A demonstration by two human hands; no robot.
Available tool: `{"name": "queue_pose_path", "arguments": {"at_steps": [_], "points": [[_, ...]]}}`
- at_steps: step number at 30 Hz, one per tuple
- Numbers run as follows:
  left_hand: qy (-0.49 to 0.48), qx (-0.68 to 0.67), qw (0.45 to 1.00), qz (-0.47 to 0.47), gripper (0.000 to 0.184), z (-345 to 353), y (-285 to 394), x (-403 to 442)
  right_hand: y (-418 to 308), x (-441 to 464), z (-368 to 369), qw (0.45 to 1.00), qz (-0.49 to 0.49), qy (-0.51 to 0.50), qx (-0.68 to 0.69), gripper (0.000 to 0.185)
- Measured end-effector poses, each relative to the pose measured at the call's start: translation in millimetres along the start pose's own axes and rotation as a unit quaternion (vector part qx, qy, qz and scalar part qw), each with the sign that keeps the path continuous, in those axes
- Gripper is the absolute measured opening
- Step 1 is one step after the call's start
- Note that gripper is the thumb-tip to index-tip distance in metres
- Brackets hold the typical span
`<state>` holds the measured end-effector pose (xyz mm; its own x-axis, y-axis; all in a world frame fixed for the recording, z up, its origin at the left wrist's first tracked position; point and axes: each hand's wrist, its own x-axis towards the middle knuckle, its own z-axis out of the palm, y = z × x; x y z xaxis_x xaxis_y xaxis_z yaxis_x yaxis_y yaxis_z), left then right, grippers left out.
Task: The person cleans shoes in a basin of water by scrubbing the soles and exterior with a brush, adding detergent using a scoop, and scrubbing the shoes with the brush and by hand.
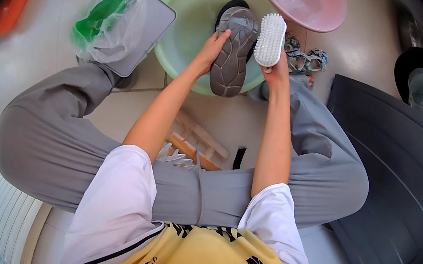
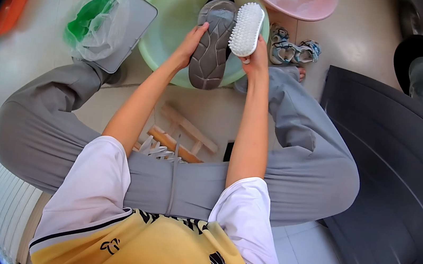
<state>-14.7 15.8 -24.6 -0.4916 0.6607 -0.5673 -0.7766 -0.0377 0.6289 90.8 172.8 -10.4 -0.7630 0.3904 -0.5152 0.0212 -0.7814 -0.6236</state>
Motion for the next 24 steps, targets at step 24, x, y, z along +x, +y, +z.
{"name": "queue_pose_path", "arguments": {"at_steps": [24], "points": [[0.029,0.108,0.985,0.128,0.051,-7.8,-32.5,28.7,8.7,-20.9,63.2,0.817,-0.234,0.177,-0.497,0.045]]}}
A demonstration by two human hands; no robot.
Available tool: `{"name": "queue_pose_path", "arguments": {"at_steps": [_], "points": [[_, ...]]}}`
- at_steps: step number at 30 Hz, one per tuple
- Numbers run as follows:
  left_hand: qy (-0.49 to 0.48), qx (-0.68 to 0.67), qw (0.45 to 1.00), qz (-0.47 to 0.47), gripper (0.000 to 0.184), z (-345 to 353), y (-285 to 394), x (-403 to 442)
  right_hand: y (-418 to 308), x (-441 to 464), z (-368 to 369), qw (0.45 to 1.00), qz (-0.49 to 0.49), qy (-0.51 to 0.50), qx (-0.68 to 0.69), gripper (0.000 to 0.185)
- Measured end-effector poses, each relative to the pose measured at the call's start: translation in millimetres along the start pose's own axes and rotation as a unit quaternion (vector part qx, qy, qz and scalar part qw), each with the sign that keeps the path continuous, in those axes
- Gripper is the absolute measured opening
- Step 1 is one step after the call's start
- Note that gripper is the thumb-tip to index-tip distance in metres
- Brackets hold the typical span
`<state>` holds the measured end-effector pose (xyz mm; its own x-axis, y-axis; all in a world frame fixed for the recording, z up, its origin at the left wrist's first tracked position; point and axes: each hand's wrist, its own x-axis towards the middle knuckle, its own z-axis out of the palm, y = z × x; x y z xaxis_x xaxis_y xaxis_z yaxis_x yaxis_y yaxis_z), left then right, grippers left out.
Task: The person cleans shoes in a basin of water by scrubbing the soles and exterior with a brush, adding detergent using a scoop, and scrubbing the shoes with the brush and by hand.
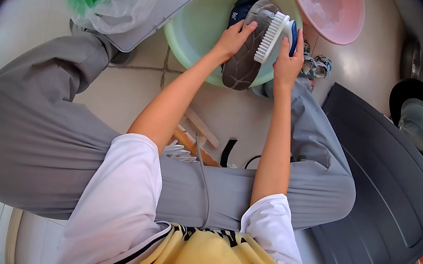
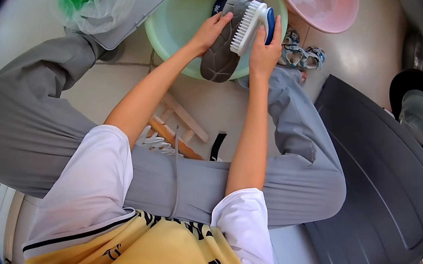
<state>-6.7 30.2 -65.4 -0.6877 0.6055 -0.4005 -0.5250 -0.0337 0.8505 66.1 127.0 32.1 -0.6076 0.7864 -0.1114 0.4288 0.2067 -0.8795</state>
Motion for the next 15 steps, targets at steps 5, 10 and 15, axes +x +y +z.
{"name": "queue_pose_path", "arguments": {"at_steps": [5,10,15], "points": [[0.000,-0.025,1.000,0.009,0.051,0.2,-8.8,5.2,-23.8,-12.3,13.2,0.980,-0.129,0.065,-0.135,0.047],[0.012,0.001,0.999,0.037,0.052,-1.3,-5.8,1.9,-41.3,-17.9,20.4,0.959,-0.081,0.033,-0.268,0.044],[0.017,-0.009,0.999,0.027,0.054,-2.8,-4.4,2.2,-51.1,-19.7,26.2,0.951,-0.098,0.048,-0.288,0.041]]}}
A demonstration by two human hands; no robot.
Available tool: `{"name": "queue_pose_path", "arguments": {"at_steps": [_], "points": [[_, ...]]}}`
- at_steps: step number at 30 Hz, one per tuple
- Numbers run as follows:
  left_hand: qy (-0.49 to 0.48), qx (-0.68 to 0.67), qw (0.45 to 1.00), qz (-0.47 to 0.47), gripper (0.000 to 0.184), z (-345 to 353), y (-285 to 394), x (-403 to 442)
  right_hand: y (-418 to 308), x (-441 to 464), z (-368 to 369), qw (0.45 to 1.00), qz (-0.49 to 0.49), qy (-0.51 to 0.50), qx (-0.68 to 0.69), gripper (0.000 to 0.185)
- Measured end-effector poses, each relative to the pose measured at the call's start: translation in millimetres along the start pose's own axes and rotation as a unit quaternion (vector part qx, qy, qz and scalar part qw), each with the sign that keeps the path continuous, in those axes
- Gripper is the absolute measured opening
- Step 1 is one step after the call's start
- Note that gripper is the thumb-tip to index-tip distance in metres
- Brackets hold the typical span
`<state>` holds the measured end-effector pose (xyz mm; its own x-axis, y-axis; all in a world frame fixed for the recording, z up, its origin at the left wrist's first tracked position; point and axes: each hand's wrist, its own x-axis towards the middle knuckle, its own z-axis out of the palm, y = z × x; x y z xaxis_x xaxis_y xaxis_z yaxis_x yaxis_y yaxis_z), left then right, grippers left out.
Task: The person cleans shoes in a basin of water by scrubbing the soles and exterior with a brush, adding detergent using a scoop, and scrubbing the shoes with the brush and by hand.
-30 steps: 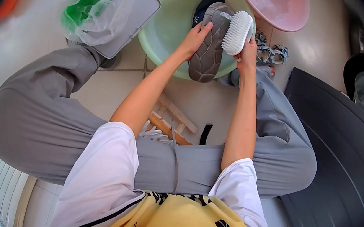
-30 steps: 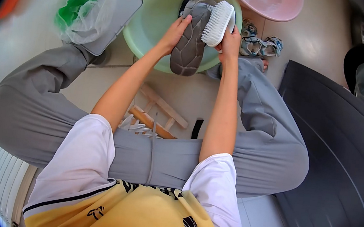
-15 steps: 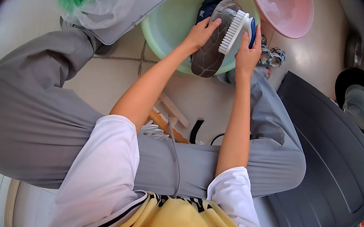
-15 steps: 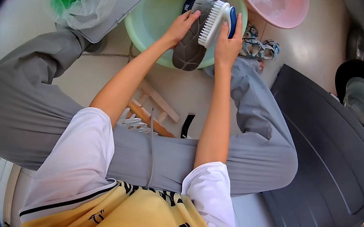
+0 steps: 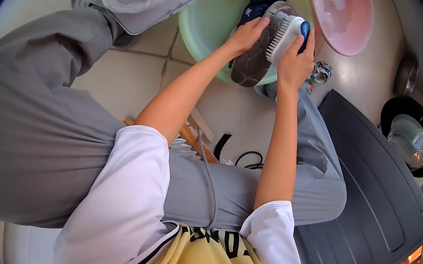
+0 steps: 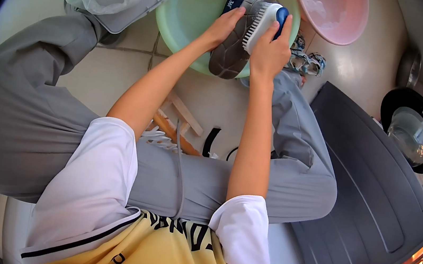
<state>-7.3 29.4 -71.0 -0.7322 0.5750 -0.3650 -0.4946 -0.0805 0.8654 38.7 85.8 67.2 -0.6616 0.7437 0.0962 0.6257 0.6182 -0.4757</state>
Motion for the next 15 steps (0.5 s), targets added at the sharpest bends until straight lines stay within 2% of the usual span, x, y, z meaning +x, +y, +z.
{"name": "queue_pose_path", "arguments": {"at_steps": [4,6,8,12,15], "points": [[0.003,0.020,1.000,-0.014,0.054,0.6,1.3,0.6,4.8,-9.0,10.6,1.000,-0.015,-0.014,-0.003,0.040],[0.005,-0.029,0.999,-0.023,0.054,1.2,-1.8,5.8,2.5,-17.9,11.9,1.000,-0.006,0.005,0.009,0.040],[0.015,-0.028,0.999,-0.032,0.053,2.8,-4.8,8.8,0.7,-25.7,11.0,0.999,0.027,-0.019,-0.019,0.040],[0.043,0.020,0.999,-0.022,0.054,0.0,-0.6,11.8,-4.9,-36.0,5.8,0.999,0.040,-0.014,-0.024,0.040],[0.054,0.004,0.998,-0.032,0.054,2.2,-4.8,14.3,0.9,-41.1,2.6,0.996,0.048,-0.063,-0.038,0.040]]}}
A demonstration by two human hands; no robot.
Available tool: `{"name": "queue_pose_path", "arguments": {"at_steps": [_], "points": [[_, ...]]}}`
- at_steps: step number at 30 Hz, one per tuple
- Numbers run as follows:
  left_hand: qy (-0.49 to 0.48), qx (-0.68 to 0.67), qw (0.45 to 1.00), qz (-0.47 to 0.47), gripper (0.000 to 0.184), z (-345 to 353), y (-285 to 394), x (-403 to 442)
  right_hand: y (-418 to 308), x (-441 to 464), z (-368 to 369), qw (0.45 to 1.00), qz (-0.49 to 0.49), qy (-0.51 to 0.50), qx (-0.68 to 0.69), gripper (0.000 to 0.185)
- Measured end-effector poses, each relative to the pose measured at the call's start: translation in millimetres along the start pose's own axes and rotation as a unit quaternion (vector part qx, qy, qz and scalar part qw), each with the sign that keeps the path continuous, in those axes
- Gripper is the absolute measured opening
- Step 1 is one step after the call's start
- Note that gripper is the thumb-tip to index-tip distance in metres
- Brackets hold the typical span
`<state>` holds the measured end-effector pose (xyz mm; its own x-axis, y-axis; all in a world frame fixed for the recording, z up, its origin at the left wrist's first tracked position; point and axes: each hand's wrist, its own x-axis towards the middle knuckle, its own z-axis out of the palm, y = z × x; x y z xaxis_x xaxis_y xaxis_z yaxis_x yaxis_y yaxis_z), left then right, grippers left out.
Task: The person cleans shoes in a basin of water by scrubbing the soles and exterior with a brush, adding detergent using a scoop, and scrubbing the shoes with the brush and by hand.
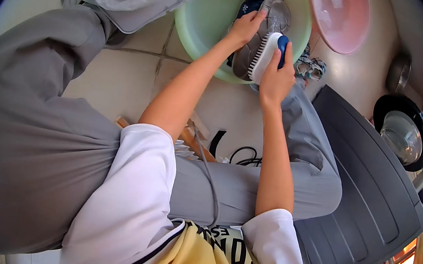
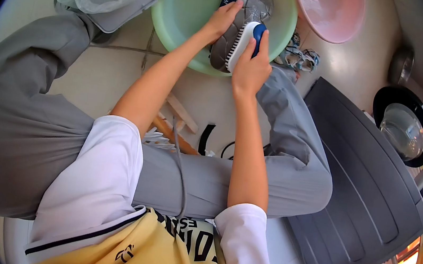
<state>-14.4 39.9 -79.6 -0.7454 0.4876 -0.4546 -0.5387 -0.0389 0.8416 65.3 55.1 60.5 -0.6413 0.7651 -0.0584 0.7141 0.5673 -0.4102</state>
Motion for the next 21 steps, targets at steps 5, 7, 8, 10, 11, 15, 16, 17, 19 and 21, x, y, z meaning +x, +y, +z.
{"name": "queue_pose_path", "arguments": {"at_steps": [5,7,8,10,11,15,16,17,19,21], "points": [[0.026,0.030,0.999,-0.012,0.055,0.3,8.8,-2.4,-2.4,-8.1,-0.6,0.999,0.034,-0.010,0.011,0.041],[0.023,0.023,0.999,-0.012,0.055,0.9,-1.2,6.0,-3.8,-8.5,-2.3,0.999,0.029,-0.007,0.016,0.041],[0.021,0.019,1.000,-0.014,0.056,1.4,-6.9,8.7,-3.4,-7.9,-2.3,0.999,0.028,-0.007,0.014,0.041],[0.020,0.005,1.000,-0.018,0.056,3.0,-16.1,9.5,-2.0,-6.5,-0.5,0.998,0.056,-0.024,0.035,0.040],[0.021,-0.008,1.000,-0.017,0.057,3.9,-19.6,15.6,0.7,-1.6,3.2,0.998,0.050,-0.023,0.035,0.040],[0.020,0.011,1.000,-0.011,0.057,-1.8,-7.4,8.8,3.6,13.9,11.9,0.999,-0.045,-0.001,0.017,0.038],[0.028,0.008,0.999,-0.021,0.057,-1.2,-8.7,11.3,2.3,22.3,13.0,0.998,-0.052,-0.006,0.022,0.038],[0.036,0.006,0.999,-0.033,0.057,-0.6,-10.5,10.7,1.9,27.0,14.0,0.998,-0.052,-0.007,0.021,0.038],[0.041,0.010,0.999,-0.033,0.057,-0.6,-12.2,10.6,0.6,38.0,17.1,0.999,-0.041,-0.035,-0.001,0.039],[0.046,0.017,0.998,-0.032,0.056,-1.8,-8.7,10.1,1.0,47.1,18.1,0.998,-0.048,-0.035,-0.013,0.039]]}}
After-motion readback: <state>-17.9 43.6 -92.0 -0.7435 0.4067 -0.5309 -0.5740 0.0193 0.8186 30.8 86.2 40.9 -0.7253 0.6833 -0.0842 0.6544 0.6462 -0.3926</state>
